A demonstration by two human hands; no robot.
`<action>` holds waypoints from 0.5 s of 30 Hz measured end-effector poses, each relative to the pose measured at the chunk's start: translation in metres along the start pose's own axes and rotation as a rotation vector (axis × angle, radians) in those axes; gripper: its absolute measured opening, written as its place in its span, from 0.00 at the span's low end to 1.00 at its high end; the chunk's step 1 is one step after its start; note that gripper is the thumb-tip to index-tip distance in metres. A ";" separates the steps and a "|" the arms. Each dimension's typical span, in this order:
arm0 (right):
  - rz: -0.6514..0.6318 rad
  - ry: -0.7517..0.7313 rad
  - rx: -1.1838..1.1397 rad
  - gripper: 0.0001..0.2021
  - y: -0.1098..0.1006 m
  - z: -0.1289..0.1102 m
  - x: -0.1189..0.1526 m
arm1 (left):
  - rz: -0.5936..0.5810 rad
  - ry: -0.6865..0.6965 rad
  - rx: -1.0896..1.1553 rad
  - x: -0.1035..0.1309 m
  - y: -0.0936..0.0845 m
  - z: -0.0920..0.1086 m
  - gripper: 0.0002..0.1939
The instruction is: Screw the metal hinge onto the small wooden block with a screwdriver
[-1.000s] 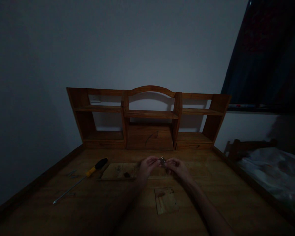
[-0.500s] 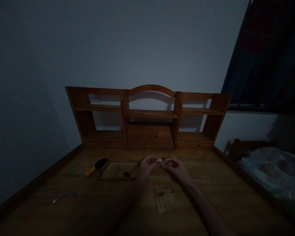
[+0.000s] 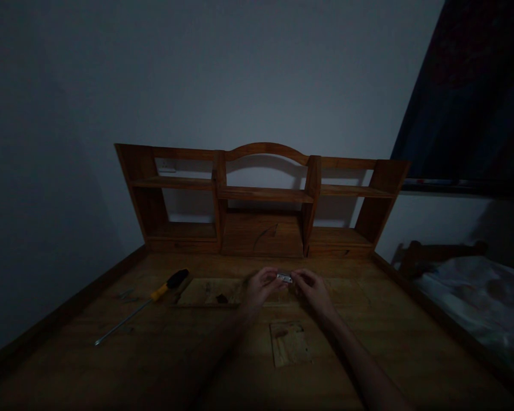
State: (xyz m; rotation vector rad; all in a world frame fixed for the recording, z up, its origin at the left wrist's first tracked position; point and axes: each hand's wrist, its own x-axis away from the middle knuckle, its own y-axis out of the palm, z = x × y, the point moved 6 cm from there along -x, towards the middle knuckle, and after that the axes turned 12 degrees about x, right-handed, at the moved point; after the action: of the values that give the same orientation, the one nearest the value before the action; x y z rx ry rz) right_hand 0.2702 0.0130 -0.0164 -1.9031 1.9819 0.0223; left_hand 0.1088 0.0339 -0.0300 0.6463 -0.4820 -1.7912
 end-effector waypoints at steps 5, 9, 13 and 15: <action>0.013 0.026 -0.028 0.16 0.000 0.005 -0.001 | -0.093 0.021 -0.201 0.003 0.005 0.003 0.22; -0.084 0.074 -0.054 0.16 0.000 0.007 -0.002 | -0.116 0.099 -0.399 0.005 0.010 0.012 0.18; -0.287 0.119 0.009 0.16 0.006 0.005 0.004 | -0.078 0.186 -0.534 0.000 0.003 0.022 0.13; -0.373 0.148 0.041 0.16 0.009 0.007 0.007 | -0.052 0.185 -0.568 -0.005 -0.005 0.021 0.14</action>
State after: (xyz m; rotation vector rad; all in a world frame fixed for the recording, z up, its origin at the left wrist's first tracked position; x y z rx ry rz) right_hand 0.2630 0.0088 -0.0275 -2.2717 1.6665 -0.2660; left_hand 0.0926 0.0404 -0.0163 0.4173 0.1725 -1.7830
